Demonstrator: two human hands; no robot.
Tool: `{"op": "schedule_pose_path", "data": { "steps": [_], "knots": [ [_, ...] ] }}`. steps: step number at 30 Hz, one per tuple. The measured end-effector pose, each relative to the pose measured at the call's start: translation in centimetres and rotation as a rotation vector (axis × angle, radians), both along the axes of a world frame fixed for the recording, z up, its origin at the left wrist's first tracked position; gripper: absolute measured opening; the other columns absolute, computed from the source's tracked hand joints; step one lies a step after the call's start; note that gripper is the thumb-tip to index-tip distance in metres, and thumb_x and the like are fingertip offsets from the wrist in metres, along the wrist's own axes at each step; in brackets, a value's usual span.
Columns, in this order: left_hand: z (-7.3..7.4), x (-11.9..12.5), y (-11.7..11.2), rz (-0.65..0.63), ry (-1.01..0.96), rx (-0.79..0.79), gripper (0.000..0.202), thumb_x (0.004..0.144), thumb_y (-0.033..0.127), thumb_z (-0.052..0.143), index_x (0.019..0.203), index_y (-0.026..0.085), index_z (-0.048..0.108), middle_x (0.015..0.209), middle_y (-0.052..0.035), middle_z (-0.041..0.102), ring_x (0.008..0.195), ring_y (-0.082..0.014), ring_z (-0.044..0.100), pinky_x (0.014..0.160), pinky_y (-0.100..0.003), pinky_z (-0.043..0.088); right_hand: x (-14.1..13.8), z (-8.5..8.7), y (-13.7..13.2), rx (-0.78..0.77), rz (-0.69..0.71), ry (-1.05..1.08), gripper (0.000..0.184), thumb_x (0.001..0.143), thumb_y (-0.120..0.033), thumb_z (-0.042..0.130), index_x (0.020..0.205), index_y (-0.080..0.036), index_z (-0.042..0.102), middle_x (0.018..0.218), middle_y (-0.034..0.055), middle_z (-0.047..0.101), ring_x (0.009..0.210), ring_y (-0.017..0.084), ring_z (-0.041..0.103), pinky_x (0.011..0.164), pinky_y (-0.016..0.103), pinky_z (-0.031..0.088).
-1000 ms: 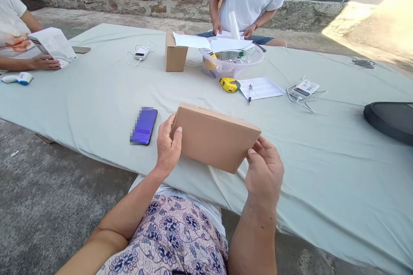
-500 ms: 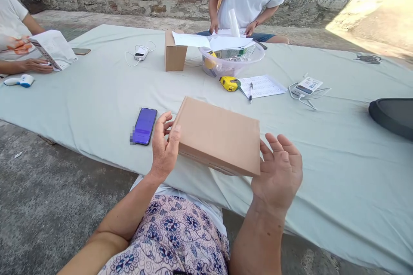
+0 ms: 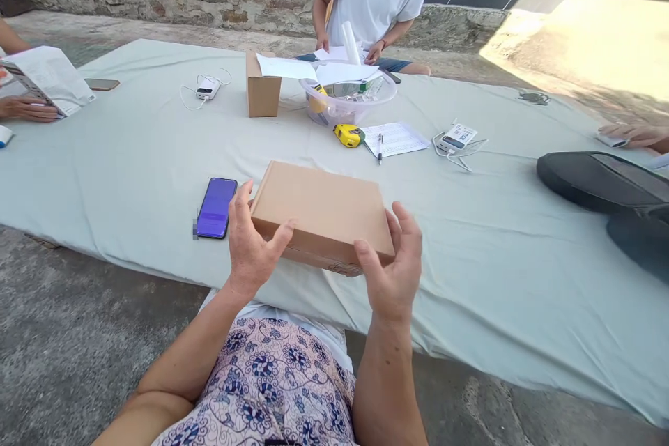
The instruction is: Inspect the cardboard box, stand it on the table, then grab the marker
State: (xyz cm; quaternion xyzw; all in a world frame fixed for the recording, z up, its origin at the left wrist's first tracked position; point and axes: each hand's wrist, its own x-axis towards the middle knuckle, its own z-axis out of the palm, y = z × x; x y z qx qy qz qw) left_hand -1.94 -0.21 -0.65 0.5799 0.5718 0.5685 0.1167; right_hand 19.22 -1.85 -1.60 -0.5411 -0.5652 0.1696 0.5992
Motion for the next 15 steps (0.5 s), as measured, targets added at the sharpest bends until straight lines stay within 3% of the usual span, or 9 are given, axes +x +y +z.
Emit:
{"op": "schedule_pose_path", "data": {
  "steps": [3,6,11,15],
  "knots": [
    [-0.2,0.7,-0.2,0.054,0.140,0.021,0.096,0.082,0.069,0.075,0.158,0.026,0.036,0.156,-0.0205,0.047,0.147,-0.0385,0.046,0.114,-0.056,0.048,-0.4,-0.3,0.1,0.028,-0.066,-0.215,0.083,0.084,-0.056,0.079,0.155,-0.032,0.044,0.162,0.0146,0.043,0.152,0.040,0.041,0.122,0.069,0.035],
    [-0.4,1.4,-0.3,0.100,0.220,-0.015,0.104,0.075,0.075,0.077,0.158,0.025,0.038,0.158,-0.0229,0.043,0.146,-0.0422,0.047,0.105,-0.055,0.056,-0.5,-0.5,0.3,0.001,-0.076,-0.299,0.092,0.082,-0.057,0.082,0.159,-0.032,0.039,0.164,0.0165,0.038,0.152,0.042,0.041,0.119,0.069,0.039],
    [-0.7,1.8,-0.1,0.150,0.285,-0.032,0.103,0.072,0.077,0.078,0.154,0.023,0.047,0.155,-0.0238,0.046,0.138,-0.0434,0.055,0.099,-0.054,0.059,-0.9,-0.5,0.5,-0.063,-0.092,-0.284,0.093,0.082,-0.057,0.082,0.160,-0.031,0.037,0.162,0.0172,0.042,0.149,0.042,0.045,0.117,0.068,0.041],
    [-1.0,1.6,0.0,0.137,0.270,0.003,0.095,0.079,0.076,0.073,0.154,0.023,0.047,0.153,-0.0236,0.048,0.135,-0.0409,0.057,0.099,-0.052,0.058,-1.2,0.1,0.3,-0.149,-0.084,-0.187,0.089,0.082,-0.059,0.081,0.157,-0.031,0.043,0.160,0.0158,0.046,0.140,0.039,0.055,0.117,0.065,0.042]
  ]
}}
